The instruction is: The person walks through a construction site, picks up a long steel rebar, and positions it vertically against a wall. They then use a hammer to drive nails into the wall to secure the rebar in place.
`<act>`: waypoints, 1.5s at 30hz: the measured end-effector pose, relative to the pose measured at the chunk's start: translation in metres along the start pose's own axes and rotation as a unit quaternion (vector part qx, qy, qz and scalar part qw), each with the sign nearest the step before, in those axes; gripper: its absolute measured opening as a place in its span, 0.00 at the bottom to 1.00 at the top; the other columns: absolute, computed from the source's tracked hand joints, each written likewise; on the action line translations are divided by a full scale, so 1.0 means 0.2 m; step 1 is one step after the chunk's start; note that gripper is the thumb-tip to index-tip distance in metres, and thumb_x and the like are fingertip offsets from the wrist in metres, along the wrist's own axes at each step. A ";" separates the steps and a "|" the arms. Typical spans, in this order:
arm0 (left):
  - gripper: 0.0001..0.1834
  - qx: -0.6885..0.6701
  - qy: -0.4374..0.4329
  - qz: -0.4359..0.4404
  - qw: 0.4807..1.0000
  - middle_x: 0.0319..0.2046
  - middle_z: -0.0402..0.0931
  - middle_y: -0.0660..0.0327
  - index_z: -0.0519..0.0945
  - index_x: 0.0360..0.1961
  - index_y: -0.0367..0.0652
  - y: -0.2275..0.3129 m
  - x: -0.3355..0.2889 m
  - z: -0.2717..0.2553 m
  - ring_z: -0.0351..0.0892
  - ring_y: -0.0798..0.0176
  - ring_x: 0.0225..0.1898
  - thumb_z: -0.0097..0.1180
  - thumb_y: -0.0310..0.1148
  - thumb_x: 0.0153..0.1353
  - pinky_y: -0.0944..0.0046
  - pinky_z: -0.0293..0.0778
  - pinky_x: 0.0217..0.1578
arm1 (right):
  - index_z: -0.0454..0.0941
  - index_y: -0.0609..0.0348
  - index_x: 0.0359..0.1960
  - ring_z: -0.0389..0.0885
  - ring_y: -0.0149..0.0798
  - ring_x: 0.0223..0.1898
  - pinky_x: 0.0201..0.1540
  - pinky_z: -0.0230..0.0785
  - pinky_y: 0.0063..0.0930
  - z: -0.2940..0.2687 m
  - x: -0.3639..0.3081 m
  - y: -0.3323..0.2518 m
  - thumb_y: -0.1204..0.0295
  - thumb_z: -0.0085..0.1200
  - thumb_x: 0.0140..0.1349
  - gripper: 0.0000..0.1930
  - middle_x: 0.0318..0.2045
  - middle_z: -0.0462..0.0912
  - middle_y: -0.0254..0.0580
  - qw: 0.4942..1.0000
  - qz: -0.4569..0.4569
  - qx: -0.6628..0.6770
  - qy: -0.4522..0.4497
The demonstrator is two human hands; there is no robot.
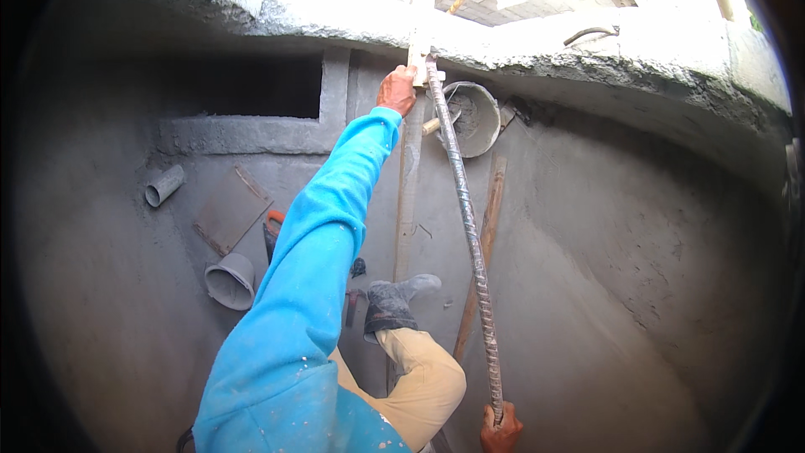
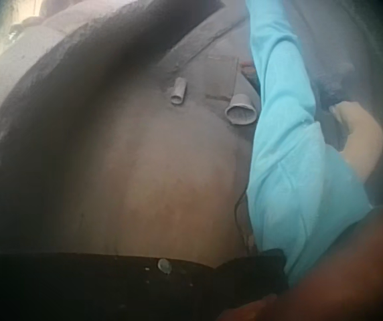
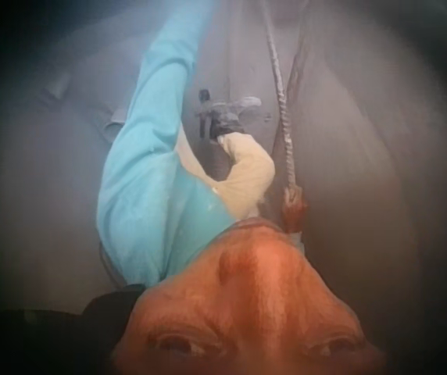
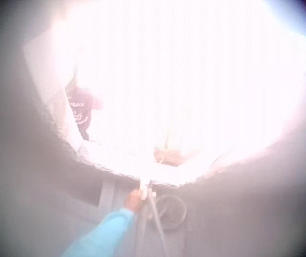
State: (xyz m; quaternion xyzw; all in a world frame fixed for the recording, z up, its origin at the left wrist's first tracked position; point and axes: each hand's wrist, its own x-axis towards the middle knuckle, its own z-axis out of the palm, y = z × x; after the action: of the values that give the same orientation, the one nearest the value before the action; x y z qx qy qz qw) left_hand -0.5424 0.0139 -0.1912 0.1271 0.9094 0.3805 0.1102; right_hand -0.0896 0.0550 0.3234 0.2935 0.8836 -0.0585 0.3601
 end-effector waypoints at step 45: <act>0.25 0.078 -0.006 -0.018 0.997 0.41 0.81 0.47 0.79 0.50 0.46 0.01 0.06 -0.06 0.80 0.48 0.46 0.66 0.29 0.47 0.56 0.75 0.51 | 0.71 0.61 0.34 0.77 0.58 0.19 0.21 0.67 0.45 1.04 0.27 0.38 0.72 0.61 0.56 0.11 0.17 0.76 0.54 0.983 0.004 0.152 0.107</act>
State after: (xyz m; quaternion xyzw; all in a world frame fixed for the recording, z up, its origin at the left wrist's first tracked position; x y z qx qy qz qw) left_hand -0.5573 0.0121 -0.1823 0.1214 0.9376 0.3059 0.1122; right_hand 0.0477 0.0767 0.1423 0.3527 0.8969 -0.1589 0.2145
